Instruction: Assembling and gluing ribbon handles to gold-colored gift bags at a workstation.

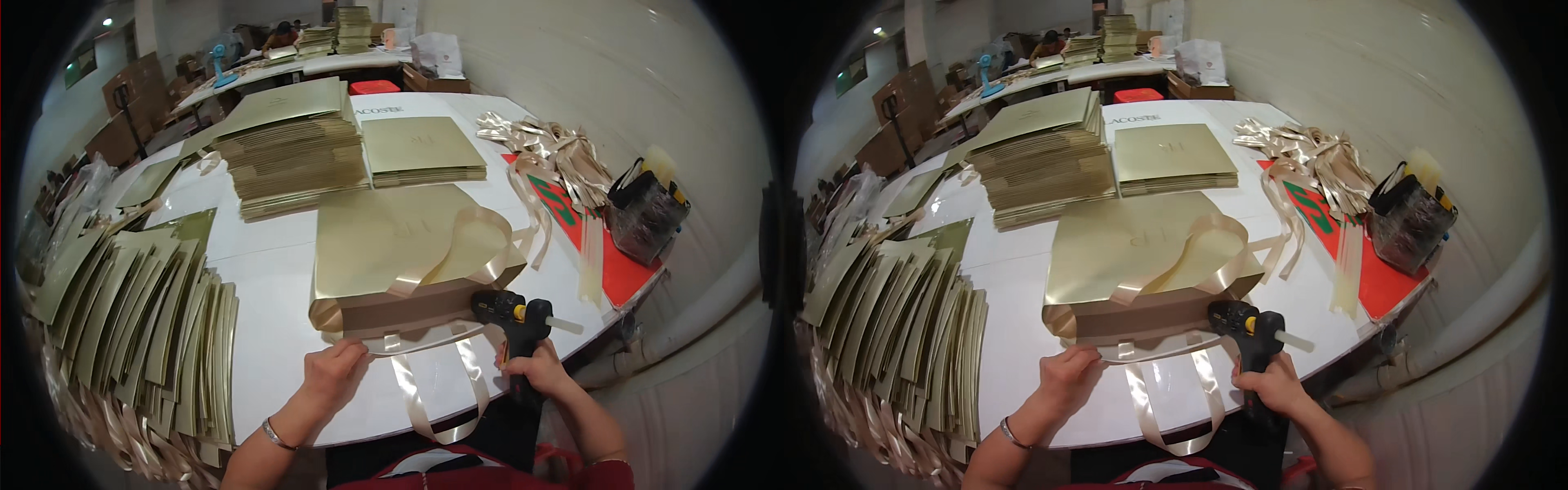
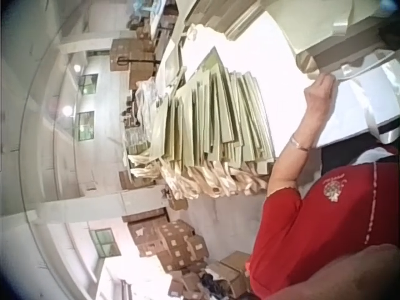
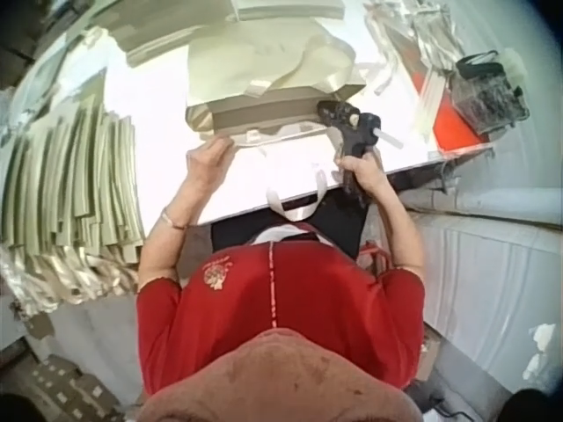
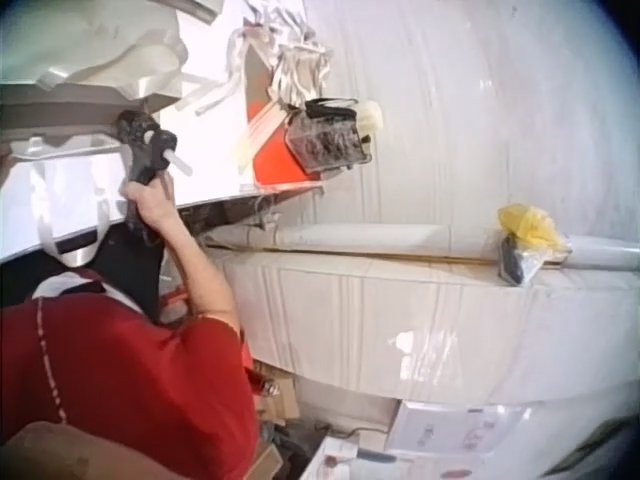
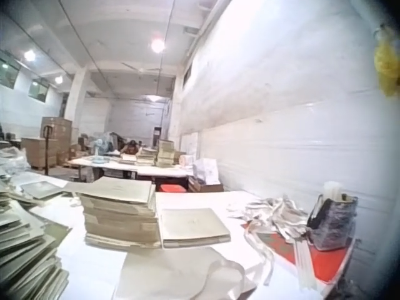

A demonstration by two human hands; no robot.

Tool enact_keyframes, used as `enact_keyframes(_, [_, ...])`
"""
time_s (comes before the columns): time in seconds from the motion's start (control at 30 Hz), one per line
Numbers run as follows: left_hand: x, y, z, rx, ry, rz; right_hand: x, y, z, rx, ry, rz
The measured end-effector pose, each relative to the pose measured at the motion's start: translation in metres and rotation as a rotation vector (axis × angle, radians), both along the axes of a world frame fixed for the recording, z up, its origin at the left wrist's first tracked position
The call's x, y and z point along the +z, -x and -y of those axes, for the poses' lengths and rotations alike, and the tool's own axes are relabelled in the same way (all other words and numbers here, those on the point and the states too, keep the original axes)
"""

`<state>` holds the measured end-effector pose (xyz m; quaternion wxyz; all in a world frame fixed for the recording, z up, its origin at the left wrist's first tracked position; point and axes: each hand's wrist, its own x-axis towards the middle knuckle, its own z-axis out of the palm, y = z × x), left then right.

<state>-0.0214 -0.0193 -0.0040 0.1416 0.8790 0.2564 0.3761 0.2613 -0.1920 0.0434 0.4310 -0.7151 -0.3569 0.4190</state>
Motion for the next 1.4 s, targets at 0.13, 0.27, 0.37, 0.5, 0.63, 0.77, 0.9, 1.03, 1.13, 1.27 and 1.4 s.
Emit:
enact_keyframes(0.13, [-0.001, -0.001, -0.003, 0.013, 0.006, 0.021, -0.003, 0.000, 0.004, 0.063, -0.018, 0.379])
enact_keyframes(0.27, [-0.002, -0.003, -0.005, -0.024, 0.020, 0.032, 0.034, 0.016, -0.010, 0.167, 0.390, 0.804])
enact_keyframes(0.37, [-0.003, 0.003, -0.005, -0.020, 0.022, 0.042, 0.060, 0.018, -0.020, 0.166, 0.415, 0.662])
enact_keyframes(0.5, [-0.004, 0.006, -0.004, -0.052, -0.002, 0.032, 0.040, 0.014, -0.010, 0.154, 0.045, 0.181])
enact_keyframes(0.63, [-0.005, 0.006, -0.006, -0.064, 0.003, 0.029, 0.018, 0.040, -0.016, 0.154, -0.069, -0.392])
enact_keyframes(0.77, [-0.009, 0.007, -0.006, -0.055, -0.004, 0.012, -0.006, 0.066, -0.040, 0.215, -0.086, -0.599])
enact_keyframes(0.9, [-0.006, 0.007, -0.005, -0.060, 0.006, -0.012, -0.014, 0.083, -0.067, 0.230, -0.063, -0.707])
enact_keyframes(1.03, [-0.007, 0.006, -0.006, -0.066, 0.006, -0.013, -0.019, 0.088, -0.084, 0.265, -0.013, -0.734])
enact_keyframes(1.13, [-0.007, 0.006, -0.006, -0.060, 0.021, -0.033, -0.017, 0.087, -0.081, 0.277, 0.017, -0.667])
enact_keyframes(1.27, [-0.007, 0.008, -0.006, -0.061, -0.006, -0.020, -0.010, 0.075, -0.073, 0.332, 0.076, -0.857])
enact_keyframes(1.4, [-0.005, 0.007, -0.006, -0.073, -0.016, -0.020, 0.003, 0.067, -0.061, 0.229, -0.021, -0.331])
